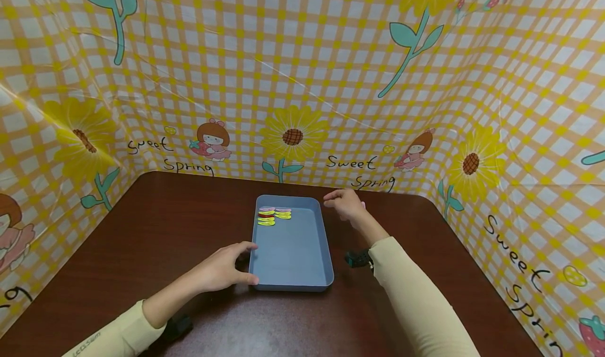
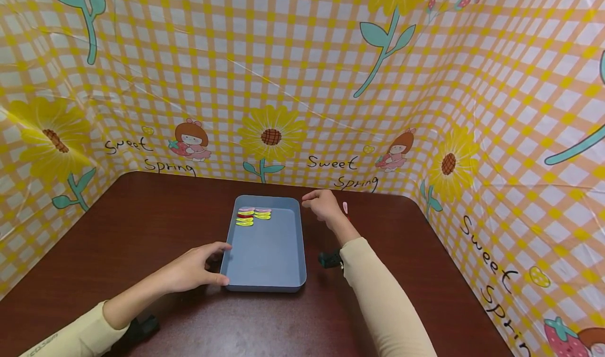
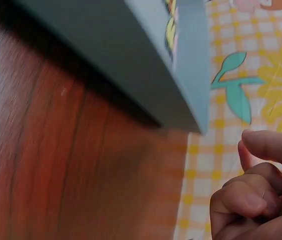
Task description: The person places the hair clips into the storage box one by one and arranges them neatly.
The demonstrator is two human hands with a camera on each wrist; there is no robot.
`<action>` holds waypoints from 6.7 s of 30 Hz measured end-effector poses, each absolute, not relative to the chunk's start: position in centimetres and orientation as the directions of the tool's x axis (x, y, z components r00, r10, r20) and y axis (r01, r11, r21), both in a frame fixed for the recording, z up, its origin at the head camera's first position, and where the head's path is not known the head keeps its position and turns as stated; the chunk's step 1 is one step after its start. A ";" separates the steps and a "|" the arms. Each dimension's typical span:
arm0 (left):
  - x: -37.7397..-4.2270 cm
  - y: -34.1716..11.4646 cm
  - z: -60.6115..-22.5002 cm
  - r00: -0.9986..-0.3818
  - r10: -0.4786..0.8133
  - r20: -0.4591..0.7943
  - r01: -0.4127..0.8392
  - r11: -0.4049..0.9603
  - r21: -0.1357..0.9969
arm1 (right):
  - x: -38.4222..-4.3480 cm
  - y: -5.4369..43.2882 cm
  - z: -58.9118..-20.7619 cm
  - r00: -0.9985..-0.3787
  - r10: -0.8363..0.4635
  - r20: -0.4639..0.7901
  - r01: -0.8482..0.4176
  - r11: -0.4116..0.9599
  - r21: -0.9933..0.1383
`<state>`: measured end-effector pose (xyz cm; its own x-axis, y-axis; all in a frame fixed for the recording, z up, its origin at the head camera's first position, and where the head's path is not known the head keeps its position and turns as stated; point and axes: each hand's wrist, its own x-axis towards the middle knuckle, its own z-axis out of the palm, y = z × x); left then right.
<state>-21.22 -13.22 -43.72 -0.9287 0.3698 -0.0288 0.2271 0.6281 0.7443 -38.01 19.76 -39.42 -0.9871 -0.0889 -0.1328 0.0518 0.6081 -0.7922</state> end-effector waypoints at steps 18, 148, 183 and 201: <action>-21.1 -13.2 -43.5 -0.931 0.363 -0.037 0.216 0.627 0.748 | -38.5 24.5 -41.5 -0.987 -0.045 -0.155 0.097 0.602 -0.793; -21.1 -13.3 -43.6 -0.926 0.374 -0.045 0.219 0.631 0.744 | -36.8 34.0 -45.2 -0.984 0.087 -0.153 0.175 0.560 -0.810; -21.2 -13.3 -43.4 -0.925 0.379 -0.035 0.232 0.634 0.738 | -37.3 33.2 -44.3 -0.990 0.059 -0.132 0.141 0.587 -0.798; -21.2 -13.3 -43.6 -0.923 0.381 -0.046 0.222 0.627 0.747 | -38.1 29.5 -42.2 -0.994 0.038 -0.103 0.105 0.606 -0.789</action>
<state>-21.17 -13.31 -43.57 -0.9232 0.3815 -0.0456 0.2221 0.6266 0.7470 -38.07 29.47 -42.22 -0.9940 0.0378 -0.1031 0.1048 0.6057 -0.7887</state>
